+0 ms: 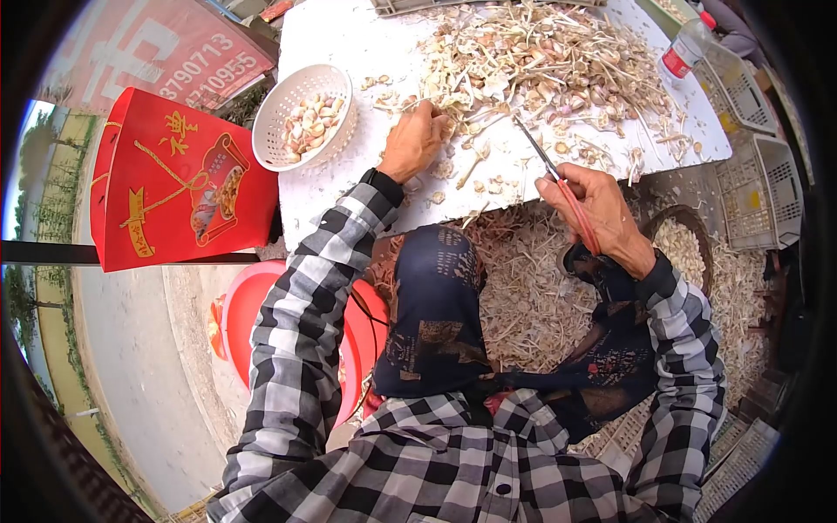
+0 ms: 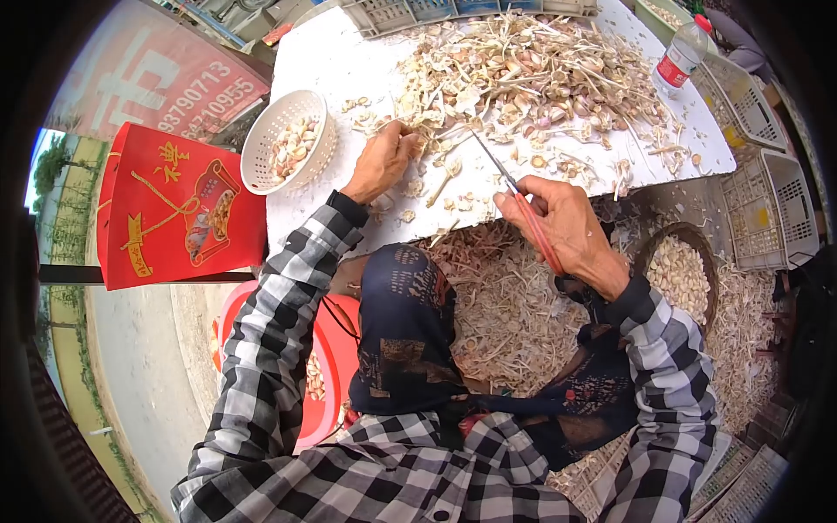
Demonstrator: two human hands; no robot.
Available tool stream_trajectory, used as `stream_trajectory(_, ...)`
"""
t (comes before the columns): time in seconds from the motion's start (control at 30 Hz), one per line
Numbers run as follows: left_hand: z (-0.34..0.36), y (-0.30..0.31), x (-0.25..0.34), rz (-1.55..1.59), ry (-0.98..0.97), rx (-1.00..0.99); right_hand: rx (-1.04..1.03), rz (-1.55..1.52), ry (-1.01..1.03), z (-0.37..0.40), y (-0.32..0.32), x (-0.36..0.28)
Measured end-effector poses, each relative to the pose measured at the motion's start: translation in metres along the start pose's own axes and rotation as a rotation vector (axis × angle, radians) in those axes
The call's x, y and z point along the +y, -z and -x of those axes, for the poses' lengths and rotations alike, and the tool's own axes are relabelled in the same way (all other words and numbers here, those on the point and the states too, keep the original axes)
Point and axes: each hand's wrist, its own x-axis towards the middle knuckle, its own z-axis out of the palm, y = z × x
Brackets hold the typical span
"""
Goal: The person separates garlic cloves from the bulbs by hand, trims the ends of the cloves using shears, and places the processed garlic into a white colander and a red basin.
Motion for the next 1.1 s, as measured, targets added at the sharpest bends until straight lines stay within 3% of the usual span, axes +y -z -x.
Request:
stream_trajectory(0.07,0.001,-0.005,0.012,-0.152,0.048,-0.092,-0.002,0.036,0.02,-0.001,-0.001,0.001)
stream_trajectory(0.13,0.002,-0.012,0.015,-0.228,-0.201,-0.053,-0.002,0.072,0.041,-0.001,-0.001,0.003)
stream_trajectory(0.3,0.002,-0.003,0.027,-0.139,-0.02,-0.134,0.021,0.249,0.055,-0.003,-0.002,0.004)
stream_trajectory(0.37,0.008,0.013,0.043,0.758,0.468,-0.318,0.048,0.261,0.127,-0.006,-0.007,0.015)
stream_trajectory(0.4,0.01,0.016,0.048,0.759,0.463,-0.321,0.063,0.276,0.203,-0.006,-0.008,0.014)
stream_trajectory(0.47,0.015,0.02,0.058,1.073,0.476,-0.393,0.063,0.33,0.157,-0.003,-0.008,0.005)
stream_trajectory(0.53,0.018,0.02,0.075,1.097,0.442,-0.393,0.11,0.378,0.24,-0.004,-0.01,0.004)
stream_trajectory(0.73,0.019,0.013,0.111,1.157,0.503,-0.249,0.174,0.406,0.192,-0.006,-0.008,0.001)
stream_trajectory(1.1,0.026,-0.001,0.132,1.192,0.515,-0.127,0.096,0.364,0.149,-0.008,-0.008,0.002)
